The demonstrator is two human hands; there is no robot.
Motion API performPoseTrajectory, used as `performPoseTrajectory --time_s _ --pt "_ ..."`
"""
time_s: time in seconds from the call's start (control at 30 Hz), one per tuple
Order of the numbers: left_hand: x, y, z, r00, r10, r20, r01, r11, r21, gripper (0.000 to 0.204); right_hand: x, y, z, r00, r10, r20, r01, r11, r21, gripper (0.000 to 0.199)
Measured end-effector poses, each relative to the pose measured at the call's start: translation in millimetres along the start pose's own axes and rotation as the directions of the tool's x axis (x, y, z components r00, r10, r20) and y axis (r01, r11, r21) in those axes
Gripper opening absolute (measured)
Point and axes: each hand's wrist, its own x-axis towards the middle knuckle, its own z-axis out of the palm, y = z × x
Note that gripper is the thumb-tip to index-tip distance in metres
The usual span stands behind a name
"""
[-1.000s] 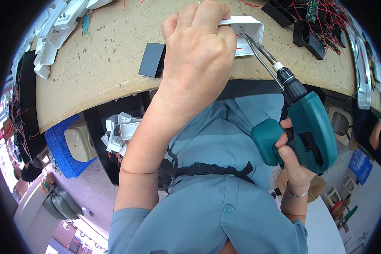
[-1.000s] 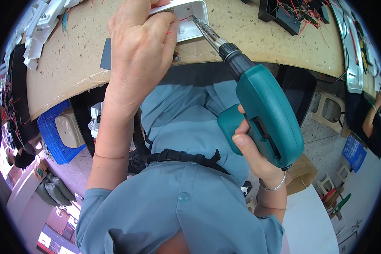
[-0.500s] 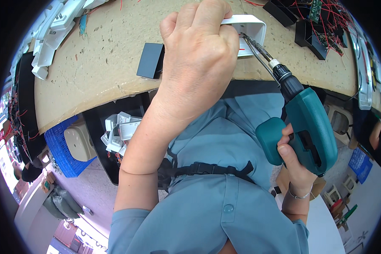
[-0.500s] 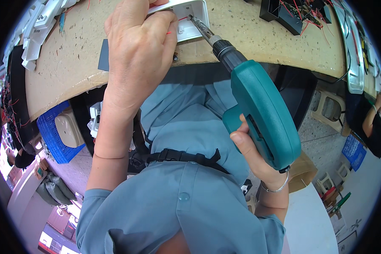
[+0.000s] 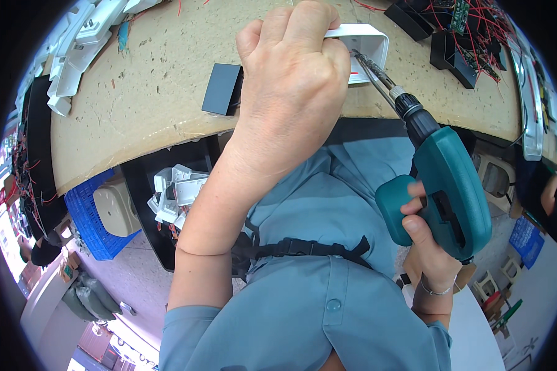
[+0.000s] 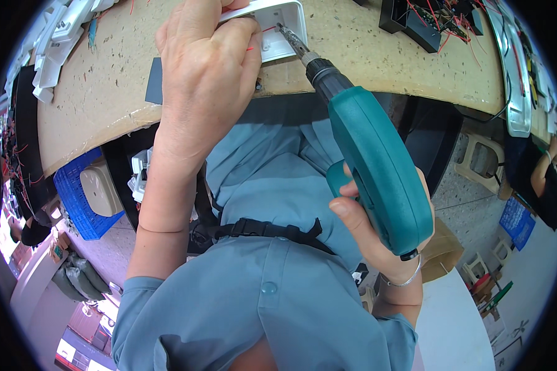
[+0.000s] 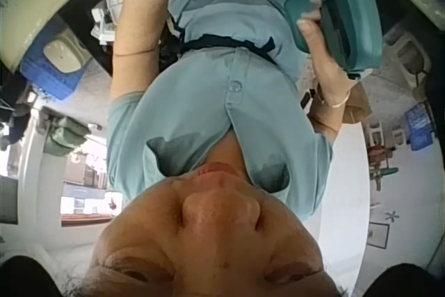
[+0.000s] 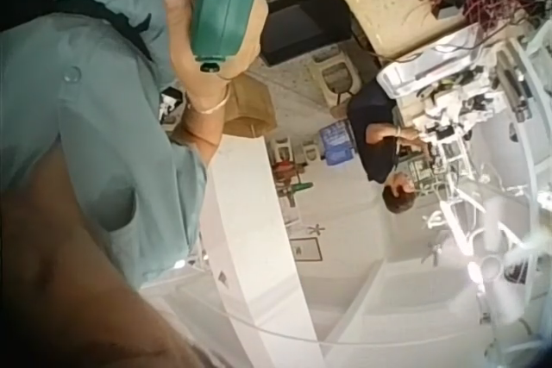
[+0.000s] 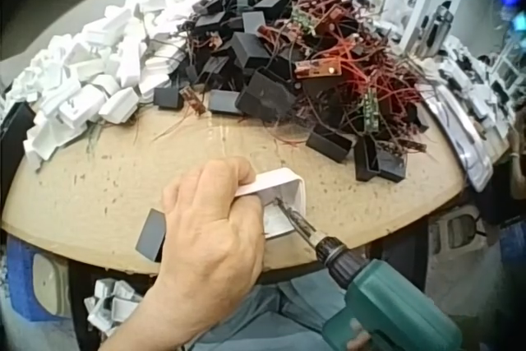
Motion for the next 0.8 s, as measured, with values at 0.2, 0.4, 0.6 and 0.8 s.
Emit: performPoseTrajectory --time_s 0.2,0.4,0.6,0.8 --pt "-4 -6 17 0.952 0.029 -0.306 -0.091 0.977 -0.191 0.009 -2 3 -9 0.995 -0.013 0.095 0.022 0.996 -0.087 0.048" --pt "-6 -3 15 0.959 -0.059 -0.278 -0.022 0.960 -0.281 0.013 -4 3 -8 0.988 0.028 0.152 -0.023 0.999 -0.037 0.058" --pt "-6 -2 7 0.983 -0.028 -0.183 -0.006 0.983 -0.185 0.014 -6 -1 -5 0.988 0.103 0.118 -0.104 0.995 0.008 0.059" --pt "-7 0 8 0.978 -0.120 -0.170 0.068 0.957 -0.283 0.014 -7 -3 -5 0.983 0.140 0.121 -0.144 0.989 0.026 0.060"
